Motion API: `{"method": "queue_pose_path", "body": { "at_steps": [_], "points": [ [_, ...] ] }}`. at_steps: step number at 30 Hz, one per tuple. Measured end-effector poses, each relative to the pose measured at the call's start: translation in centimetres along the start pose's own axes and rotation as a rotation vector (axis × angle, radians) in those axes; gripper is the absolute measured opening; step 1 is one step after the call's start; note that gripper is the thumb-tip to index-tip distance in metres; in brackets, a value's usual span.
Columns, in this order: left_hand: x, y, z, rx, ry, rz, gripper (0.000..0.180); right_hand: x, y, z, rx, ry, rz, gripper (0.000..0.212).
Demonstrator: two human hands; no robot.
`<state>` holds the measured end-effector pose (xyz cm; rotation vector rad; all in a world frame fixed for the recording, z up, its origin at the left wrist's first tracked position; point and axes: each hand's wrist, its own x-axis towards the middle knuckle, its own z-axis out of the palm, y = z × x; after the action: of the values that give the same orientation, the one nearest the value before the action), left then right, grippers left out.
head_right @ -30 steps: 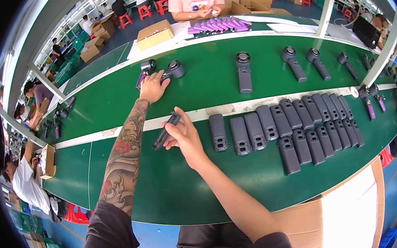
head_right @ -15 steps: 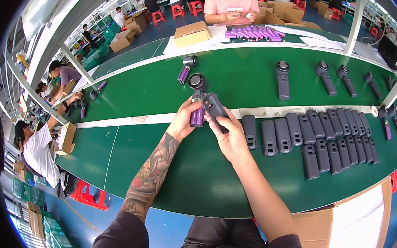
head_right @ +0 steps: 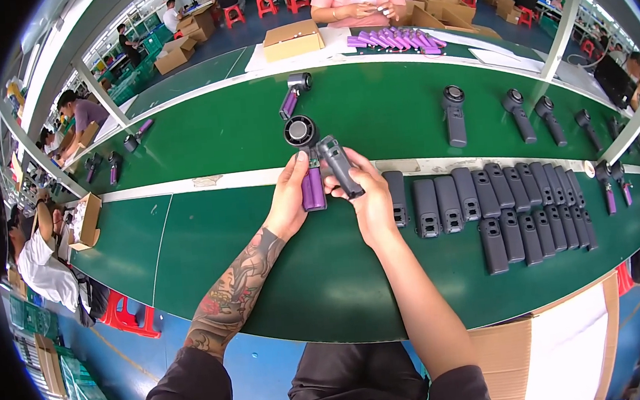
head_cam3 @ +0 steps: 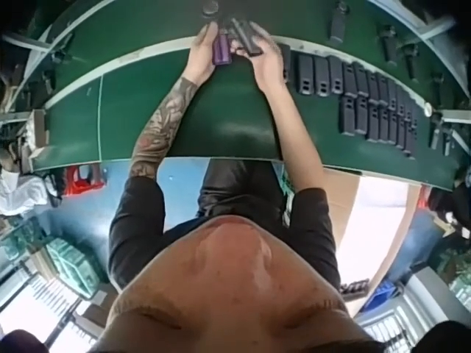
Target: Assembling electronic devices by inserting batteries, attaching covers, and placing finished units into a foam-lined shipping box.
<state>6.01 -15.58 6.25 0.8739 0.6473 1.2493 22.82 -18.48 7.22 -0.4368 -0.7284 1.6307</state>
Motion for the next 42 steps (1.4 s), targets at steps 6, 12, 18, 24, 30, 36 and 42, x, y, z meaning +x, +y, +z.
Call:
{"method": "queue_pose_path", "body": {
  "at_steps": [6, 12, 18, 24, 30, 36, 42],
  "points": [
    [0.0, -0.5, 0.2, -0.14, -0.021, 0.026, 0.041, 0.0, 1.8, 0.7, -1.056, 0.07, -0.546, 0.052],
    [-0.4, -0.1, 0.5, -0.143, -0.034, -0.034, 0.038, -0.1, 3.8, 1.0, -1.394, 0.09, -0.637, 0.057],
    [-0.4, -0.4, 1.3, 0.148, -0.06, 0.102, 0.038, -0.3, 3.6, 0.4, -1.496, 0.038, -0.678, 0.06],
    [-0.3, -0.4, 1.1, 0.147, -0.148, 0.051, 0.04, 0.0, 3.0, 0.7, -0.991, 0.194, -0.315, 0.067],
    [0.0, -0.9, 0.6, 0.515, -0.176, 0.248, 0.043, -0.2, 2.0, 0.4, -0.953, 0.086, -0.18, 0.07],
    [0.2, -0.9, 0.7, 0.652, -0.199, 0.328, 0.042, 0.0, 2.4, -0.6, -1.124, 0.008, -0.345, 0.069],
    [-0.1, -0.7, 0.0, 0.679, -0.181, 0.207, 0.035, -0.3, 2.8, 0.9, -1.164, 0.072, -0.299, 0.064]
  ]
}}
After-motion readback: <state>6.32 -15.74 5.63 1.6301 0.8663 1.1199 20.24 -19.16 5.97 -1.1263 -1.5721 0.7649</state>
